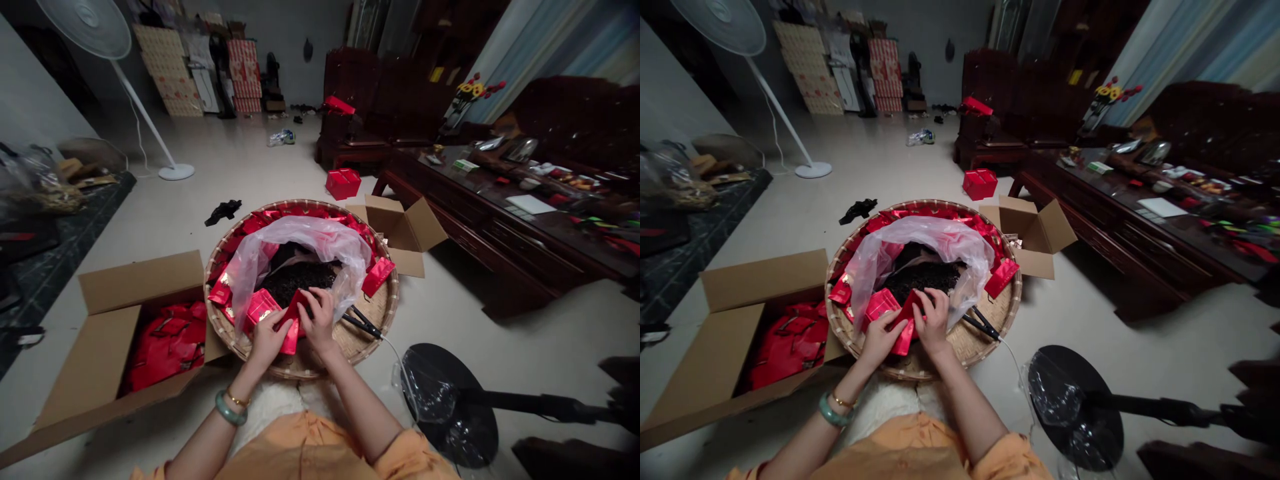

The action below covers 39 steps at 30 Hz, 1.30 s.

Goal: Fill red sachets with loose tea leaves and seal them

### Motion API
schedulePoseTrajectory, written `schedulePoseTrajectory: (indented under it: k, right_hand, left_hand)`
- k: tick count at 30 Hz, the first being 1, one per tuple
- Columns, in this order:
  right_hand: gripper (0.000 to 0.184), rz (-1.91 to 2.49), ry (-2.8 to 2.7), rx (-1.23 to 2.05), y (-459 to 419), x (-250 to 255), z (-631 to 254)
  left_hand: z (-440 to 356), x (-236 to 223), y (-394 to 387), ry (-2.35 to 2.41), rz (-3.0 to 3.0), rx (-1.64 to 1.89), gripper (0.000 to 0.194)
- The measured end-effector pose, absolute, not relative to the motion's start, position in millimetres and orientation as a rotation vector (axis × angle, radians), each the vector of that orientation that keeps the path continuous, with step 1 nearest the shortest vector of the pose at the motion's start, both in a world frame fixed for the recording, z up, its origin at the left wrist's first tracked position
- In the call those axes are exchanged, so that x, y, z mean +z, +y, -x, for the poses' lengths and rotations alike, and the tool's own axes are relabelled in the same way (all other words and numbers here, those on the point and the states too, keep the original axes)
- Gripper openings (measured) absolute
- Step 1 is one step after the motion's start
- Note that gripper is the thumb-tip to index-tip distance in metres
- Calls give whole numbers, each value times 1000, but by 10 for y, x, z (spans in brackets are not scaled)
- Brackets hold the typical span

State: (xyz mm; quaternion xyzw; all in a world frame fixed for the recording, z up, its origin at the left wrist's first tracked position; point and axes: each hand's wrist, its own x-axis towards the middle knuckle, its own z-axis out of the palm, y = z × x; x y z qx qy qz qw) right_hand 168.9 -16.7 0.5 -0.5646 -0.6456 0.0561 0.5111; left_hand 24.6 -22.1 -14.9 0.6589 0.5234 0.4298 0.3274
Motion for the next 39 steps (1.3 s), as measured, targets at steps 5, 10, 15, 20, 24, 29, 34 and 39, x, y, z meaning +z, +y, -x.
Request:
schedulePoseTrajectory:
  k: [5,10,15,20,24,29,34,39]
  right_hand:
    - [16,1385,-1675,122,-151,103,-1798]
    - [17,1325,-1827,134,-205,168,-1838]
    - [11,1328,-1902,291,-242,208,-1886]
    - [14,1269,-1852,522,-222,241,-2008]
    - [17,1280,-1797,555,-227,223,-2062]
    - [16,1230,-1792,709,-281,189,-2071]
    - [16,1171,-1654,1049,-321,184,-2076]
    - [35,1072,-1585,1409,-308,211,-2088]
  left_hand:
    - [-160,-38,-218,1368,-1914,1073,26]
    - [-119,79,-187,1302,-2002,1007,24]
    - [-110,76,-192,1304,-1967,993,25]
    - [-30,55,-120,1383,-1587,995,30]
    - [3,108,-97,1276,-1250,966,42]
    - [-15,120,-144,1099,-934,872,51]
    - [-17,113,-122,1165,-982,841,52]
    - [-14,109,-106,1144,-1011,752,58]
